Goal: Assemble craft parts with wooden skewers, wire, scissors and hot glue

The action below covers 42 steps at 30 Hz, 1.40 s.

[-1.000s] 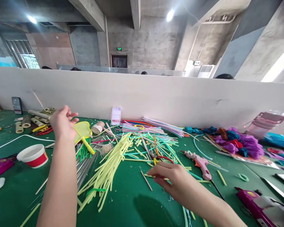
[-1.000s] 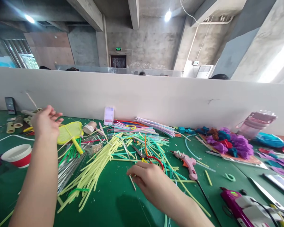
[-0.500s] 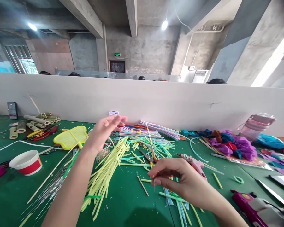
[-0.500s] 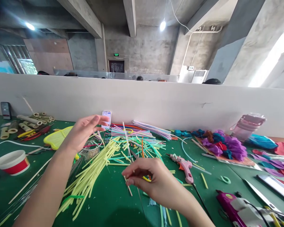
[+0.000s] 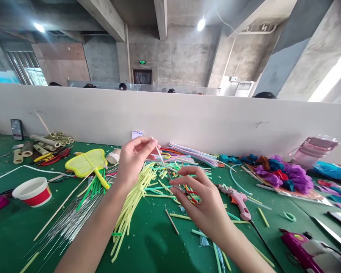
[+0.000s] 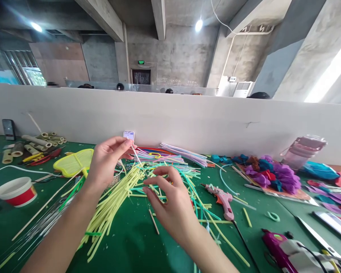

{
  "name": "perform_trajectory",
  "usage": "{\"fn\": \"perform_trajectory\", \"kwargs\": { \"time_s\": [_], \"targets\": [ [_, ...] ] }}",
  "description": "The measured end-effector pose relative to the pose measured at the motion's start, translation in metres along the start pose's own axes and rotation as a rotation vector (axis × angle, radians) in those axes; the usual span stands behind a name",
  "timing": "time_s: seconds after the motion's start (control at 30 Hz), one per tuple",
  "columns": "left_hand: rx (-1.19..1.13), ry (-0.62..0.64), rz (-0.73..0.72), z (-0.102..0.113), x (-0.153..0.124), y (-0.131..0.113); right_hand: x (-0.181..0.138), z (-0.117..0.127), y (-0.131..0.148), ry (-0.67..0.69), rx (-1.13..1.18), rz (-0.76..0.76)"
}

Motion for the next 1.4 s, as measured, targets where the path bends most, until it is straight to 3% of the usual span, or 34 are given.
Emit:
{"fn": "perform_trajectory", "kwargs": {
  "time_s": [0.1,0.2,0.37,0.5,0.77,1.03,1.27,1.4],
  "targets": [
    [0.034,-0.091,-0.083,0.007,0.0,-0.007,-0.002,-0.007,0.014,-0.139,-0.234,0.098],
    [0.039,-0.139,-0.118,0.01,-0.001,-0.01,0.001,-0.034,0.017,-0.084,-0.349,0.116],
    [0.076,-0.155,-0.154,0.012,-0.001,-0.012,0.011,-0.059,0.007,-0.02,-0.339,-0.01],
    [0.089,-0.182,-0.195,0.015,-0.002,-0.016,0.022,-0.058,0.007,-0.041,-0.25,-0.076],
    [0.062,-0.174,-0.139,0.016,0.001,-0.012,0.034,-0.064,-0.004,-0.036,-0.024,-0.23],
    [0.015,-0.206,-0.289,0.019,-0.007,-0.03,0.029,-0.056,0.015,-0.071,-0.053,-0.125],
    [0.06,-0.229,-0.298,0.018,-0.011,-0.032,0.032,-0.044,0.03,-0.171,-0.252,0.046],
    [0.001,-0.195,-0.3,0.016,-0.01,-0.031,0.033,-0.044,0.027,-0.154,-0.169,0.099]
  ]
}}
Point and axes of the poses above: each hand's wrist, its own x-axis towards the middle knuckle, its own z-axis out of the back of the hand, y = z × x, the point moved 9 cm from there along x, towards the middle knuckle, and after that the axes turned 3 degrees about z, right-handed, at the moved point
